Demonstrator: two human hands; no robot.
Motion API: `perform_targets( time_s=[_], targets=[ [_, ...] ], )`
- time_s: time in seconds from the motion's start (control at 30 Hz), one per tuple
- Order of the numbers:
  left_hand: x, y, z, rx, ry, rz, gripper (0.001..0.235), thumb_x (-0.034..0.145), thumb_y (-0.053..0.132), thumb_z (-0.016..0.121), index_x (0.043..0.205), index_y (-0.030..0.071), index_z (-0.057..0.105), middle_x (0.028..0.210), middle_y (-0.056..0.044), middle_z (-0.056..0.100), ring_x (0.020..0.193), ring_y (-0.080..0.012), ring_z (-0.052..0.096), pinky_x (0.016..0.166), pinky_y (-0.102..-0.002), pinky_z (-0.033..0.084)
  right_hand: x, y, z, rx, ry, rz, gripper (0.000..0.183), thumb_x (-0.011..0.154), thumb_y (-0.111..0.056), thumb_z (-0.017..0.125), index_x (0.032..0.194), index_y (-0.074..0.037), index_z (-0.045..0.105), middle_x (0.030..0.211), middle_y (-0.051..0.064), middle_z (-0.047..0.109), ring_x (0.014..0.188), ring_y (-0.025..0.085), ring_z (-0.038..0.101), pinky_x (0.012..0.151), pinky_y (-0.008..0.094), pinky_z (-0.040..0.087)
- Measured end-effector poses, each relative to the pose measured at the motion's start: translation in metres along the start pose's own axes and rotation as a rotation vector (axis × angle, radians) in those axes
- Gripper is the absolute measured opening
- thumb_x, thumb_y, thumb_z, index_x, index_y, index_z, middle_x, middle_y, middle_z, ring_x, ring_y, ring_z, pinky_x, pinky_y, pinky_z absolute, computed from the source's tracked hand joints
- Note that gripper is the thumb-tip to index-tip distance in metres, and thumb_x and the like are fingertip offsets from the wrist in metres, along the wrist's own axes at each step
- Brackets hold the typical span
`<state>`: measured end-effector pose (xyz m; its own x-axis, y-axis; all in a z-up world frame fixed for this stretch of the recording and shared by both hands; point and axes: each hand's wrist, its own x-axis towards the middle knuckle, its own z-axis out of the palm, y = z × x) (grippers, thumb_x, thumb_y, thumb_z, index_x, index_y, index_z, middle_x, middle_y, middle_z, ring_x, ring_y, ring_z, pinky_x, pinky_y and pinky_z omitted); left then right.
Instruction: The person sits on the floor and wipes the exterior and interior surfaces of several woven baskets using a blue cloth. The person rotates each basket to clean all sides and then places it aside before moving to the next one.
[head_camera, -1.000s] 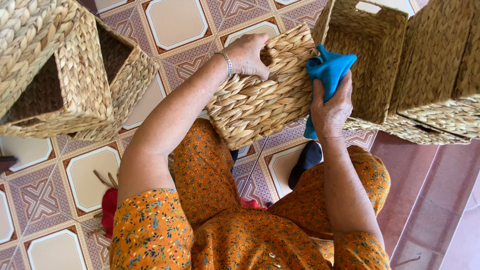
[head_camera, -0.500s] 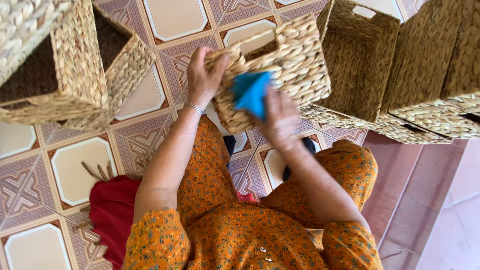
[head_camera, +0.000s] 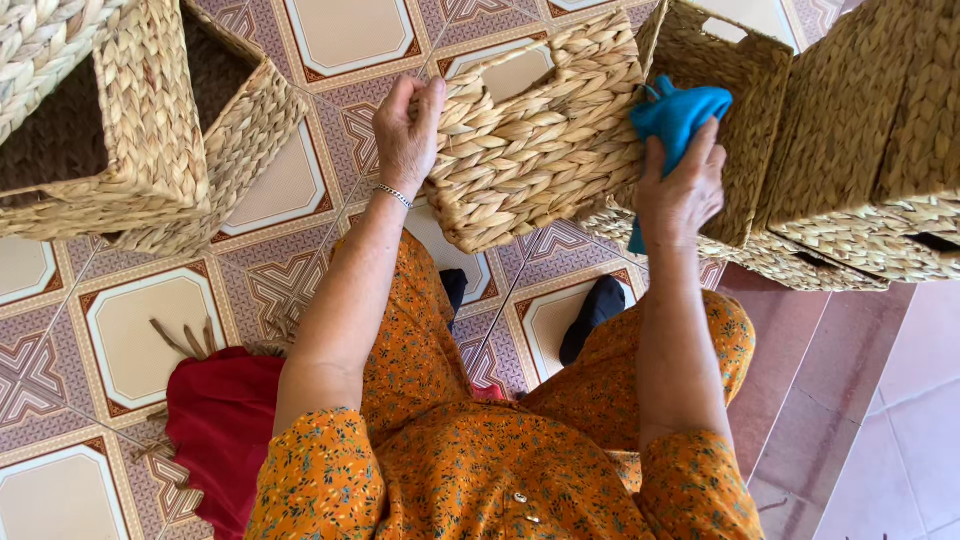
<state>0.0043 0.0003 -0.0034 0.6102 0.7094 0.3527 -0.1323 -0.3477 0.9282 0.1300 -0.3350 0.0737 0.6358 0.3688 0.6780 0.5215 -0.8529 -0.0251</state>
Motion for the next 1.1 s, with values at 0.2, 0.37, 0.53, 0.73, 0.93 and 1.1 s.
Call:
perform_targets(
  time_s=[0.2,0.37,0.53,0.73,0.93,1.1],
  targets=[
    [-0.005,0.000,0.004,-0.116,0.066,0.039,0.042,0.110,0.043,0.057,0.082,0.013,0.049,0.070,0.002,0.044,0.066,-0.0104,0.044,0.060,-0.031,0.039,-0.047,-0.111,-0.029,0.272,-0.176,-0.347,0.067,0.103,-0.023,0.080,0.153,0.003,0.044,0.088,0.006,0.061,0.065,0.019,0.059,0.046,0.034,0.050],
    [-0.007,0.004,-0.006,-0.054,0.039,-0.010,0.041,0.107,0.041,0.059,0.082,0.009,0.052,0.067,0.000,0.045,0.064,-0.0118,0.042,0.057,-0.032,0.036,-0.084,-0.165,-0.053,0.414,-0.249,-0.625,0.083,0.085,-0.009,0.073,0.159,-0.006,0.036,0.088,0.007,0.059,0.077,0.019,0.060,0.059,0.036,0.054],
    [-0.007,-0.009,-0.004,-0.063,0.009,-0.013,0.042,0.108,0.044,0.055,0.081,0.011,0.052,0.067,0.003,0.047,0.062,-0.0104,0.045,0.055,-0.030,0.037,-0.029,-0.073,-0.013,0.262,-0.071,-0.269,0.073,0.098,-0.041,0.081,0.151,-0.002,0.049,0.087,0.009,0.065,0.057,0.016,0.056,0.041,0.030,0.048],
    [-0.002,-0.016,0.002,-0.123,0.092,-0.037,0.034,0.110,0.041,0.049,0.092,0.014,0.058,0.075,0.003,0.050,0.069,-0.0102,0.049,0.061,-0.030,0.041,-0.002,-0.021,-0.008,0.057,-0.037,-0.080,0.067,0.105,-0.038,0.076,0.150,-0.001,0.042,0.099,0.014,0.061,0.078,0.026,0.065,0.060,0.039,0.056],
    [-0.014,-0.002,0.013,-0.157,0.130,-0.008,0.032,0.107,0.038,0.057,0.093,0.010,0.061,0.080,0.001,0.059,0.073,-0.0113,0.056,0.063,-0.032,0.049,-0.062,-0.145,-0.037,0.375,-0.186,-0.449,0.083,0.092,-0.029,0.086,0.155,0.003,0.040,0.095,0.013,0.063,0.070,0.019,0.061,0.052,0.035,0.055],
    [-0.023,0.006,-0.005,-0.126,-0.001,-0.060,0.033,0.107,0.037,0.056,0.092,0.008,0.061,0.074,0.000,0.056,0.070,-0.0108,0.052,0.064,-0.032,0.046,-0.054,-0.133,-0.021,0.364,-0.177,-0.485,0.079,0.087,-0.024,0.084,0.149,0.004,0.045,0.094,0.016,0.065,0.074,0.023,0.066,0.055,0.035,0.059]
  ],
)
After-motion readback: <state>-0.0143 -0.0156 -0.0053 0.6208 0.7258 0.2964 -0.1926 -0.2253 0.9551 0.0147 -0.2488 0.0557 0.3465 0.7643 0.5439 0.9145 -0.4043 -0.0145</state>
